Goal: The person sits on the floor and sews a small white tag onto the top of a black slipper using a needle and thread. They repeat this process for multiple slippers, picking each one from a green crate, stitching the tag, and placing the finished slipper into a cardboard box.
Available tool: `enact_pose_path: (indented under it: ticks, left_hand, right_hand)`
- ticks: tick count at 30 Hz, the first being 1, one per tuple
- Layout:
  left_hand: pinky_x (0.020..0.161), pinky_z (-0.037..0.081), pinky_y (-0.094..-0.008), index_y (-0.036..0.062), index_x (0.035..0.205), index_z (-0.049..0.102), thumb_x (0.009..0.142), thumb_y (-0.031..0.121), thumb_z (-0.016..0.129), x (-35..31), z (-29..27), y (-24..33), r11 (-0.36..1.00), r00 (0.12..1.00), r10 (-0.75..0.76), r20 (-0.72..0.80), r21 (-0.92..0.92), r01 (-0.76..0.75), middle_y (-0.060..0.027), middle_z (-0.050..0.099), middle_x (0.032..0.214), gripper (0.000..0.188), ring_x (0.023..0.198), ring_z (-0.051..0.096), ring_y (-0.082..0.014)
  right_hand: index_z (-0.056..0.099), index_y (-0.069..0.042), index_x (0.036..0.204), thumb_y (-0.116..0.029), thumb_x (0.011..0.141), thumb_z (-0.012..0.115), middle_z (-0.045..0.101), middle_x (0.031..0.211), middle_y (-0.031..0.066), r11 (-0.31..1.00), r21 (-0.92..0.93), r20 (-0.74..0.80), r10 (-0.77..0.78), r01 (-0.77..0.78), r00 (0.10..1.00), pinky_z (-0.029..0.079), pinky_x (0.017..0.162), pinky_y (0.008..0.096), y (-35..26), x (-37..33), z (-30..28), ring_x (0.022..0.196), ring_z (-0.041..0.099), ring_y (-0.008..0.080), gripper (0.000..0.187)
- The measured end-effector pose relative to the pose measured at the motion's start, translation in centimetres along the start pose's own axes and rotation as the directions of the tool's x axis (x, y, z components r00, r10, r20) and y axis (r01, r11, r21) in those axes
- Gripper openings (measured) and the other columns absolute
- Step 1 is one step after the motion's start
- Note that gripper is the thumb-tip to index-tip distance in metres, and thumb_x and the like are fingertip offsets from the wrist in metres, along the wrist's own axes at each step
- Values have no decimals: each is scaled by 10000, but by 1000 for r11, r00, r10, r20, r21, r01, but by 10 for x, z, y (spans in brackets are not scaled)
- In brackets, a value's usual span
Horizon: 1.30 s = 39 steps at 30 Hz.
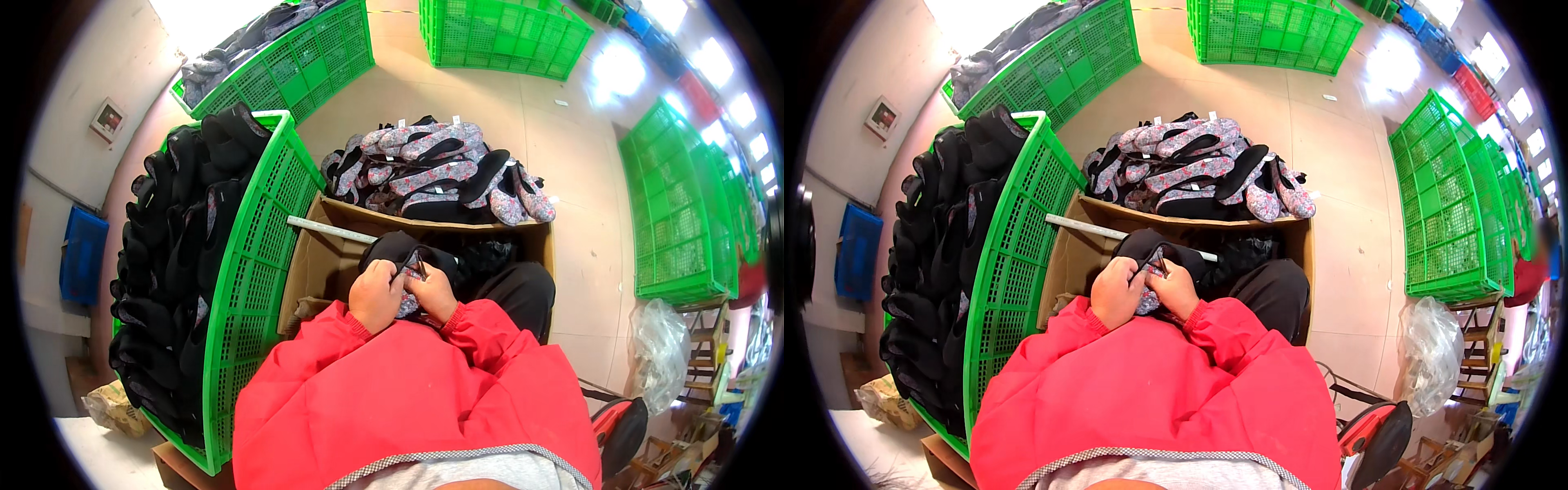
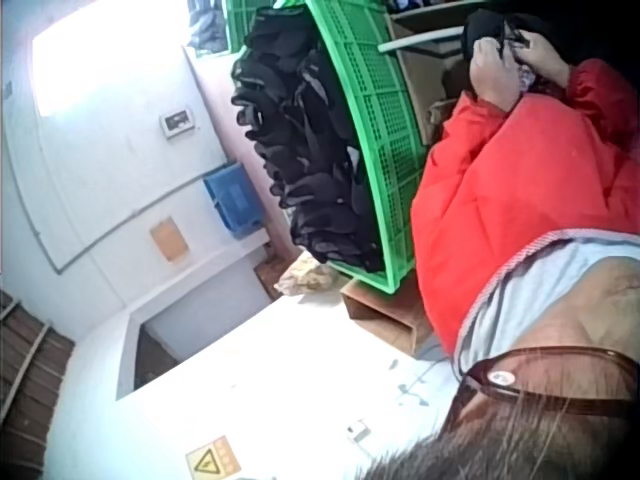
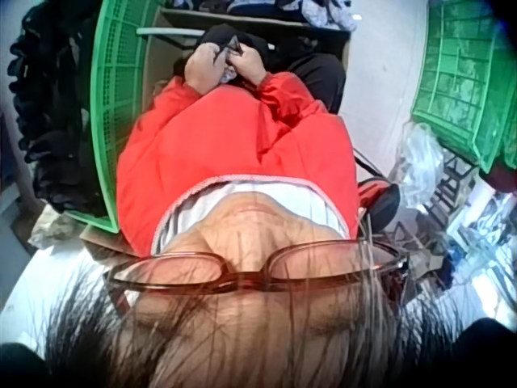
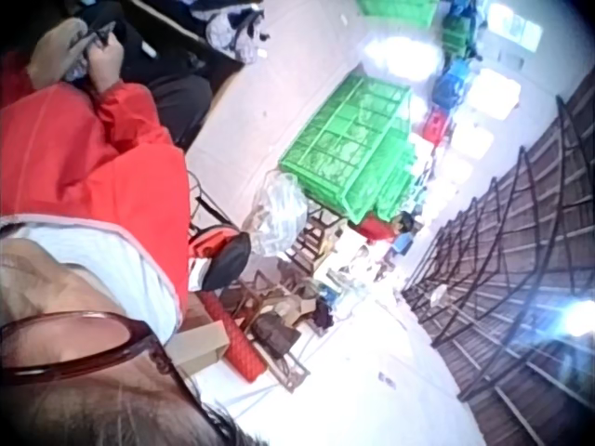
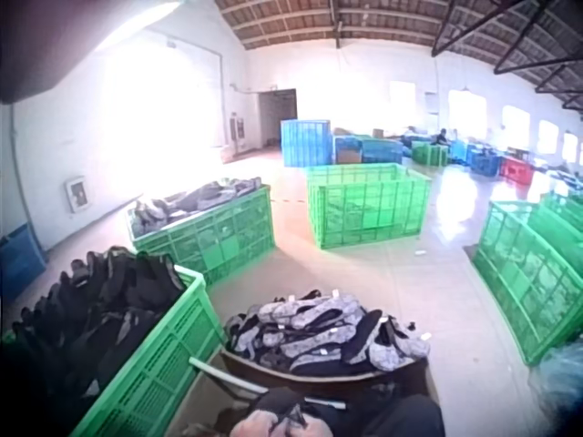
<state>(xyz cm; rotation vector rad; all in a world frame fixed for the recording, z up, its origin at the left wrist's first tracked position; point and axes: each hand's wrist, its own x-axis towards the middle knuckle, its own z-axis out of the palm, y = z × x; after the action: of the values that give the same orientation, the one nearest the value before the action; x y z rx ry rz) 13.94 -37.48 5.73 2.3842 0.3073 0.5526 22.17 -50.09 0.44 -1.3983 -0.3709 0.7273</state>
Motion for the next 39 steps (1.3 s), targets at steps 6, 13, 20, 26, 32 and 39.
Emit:
enact_pose_path:
  ticks: [6,13,20,26,32,39]
  left_hand:
    - [722,486,-278,4,1042,561,889,120,721,-21,4,-24,832,913,-390,117,-380,404,-51,584,905,250,785,578,-140]
    - [803,497,-240,-11,1138,484,894,95,731,-41,16,-40,507,896,-342,283,-748,429,-37,603,987,362,889,594,-96]
    - [778,486,-215,-13,1091,520,833,123,802,-29,18,-24,470,852,-463,245,-747,470,-28,606,939,407,860,581,-79]
    - [758,474,-210,-5,1078,543,834,97,784,-19,10,-8,349,804,-514,300,-782,516,-23,602,933,359,822,561,-73]
    - [730,455,-227,16,967,570,822,116,793,-23,9,-8,341,780,-534,327,-761,552,-19,596,912,284,820,548,-78]
    - [630,407,-370,29,766,509,712,101,831,-21,20,-4,987,965,-121,-234,-131,92,-93,477,742,335,677,493,-262]
  right_hand:
    - [657,-25,975,-101,896,693,679,876,17,974,193,-4,121,-118,993,500,697,265,-11,8,-2,765,606,87,115]
    - [662,1,1036,-136,923,670,720,927,93,879,353,125,295,-320,947,562,698,310,-19,32,-16,777,702,180,177]
    - [657,-9,983,-128,902,698,709,892,80,899,363,10,259,-245,966,546,680,285,-22,36,-16,752,686,151,149]
    - [635,-29,894,-148,873,743,639,778,4,966,259,-208,59,-4,976,471,615,235,0,33,-6,665,571,64,162]
    - [633,-33,883,-139,861,749,630,778,-2,955,292,-175,103,-48,979,469,614,241,-2,35,3,670,573,66,159]
    - [639,-30,933,-104,884,717,647,806,10,980,197,-262,49,3,964,479,651,246,16,41,3,705,587,82,118]
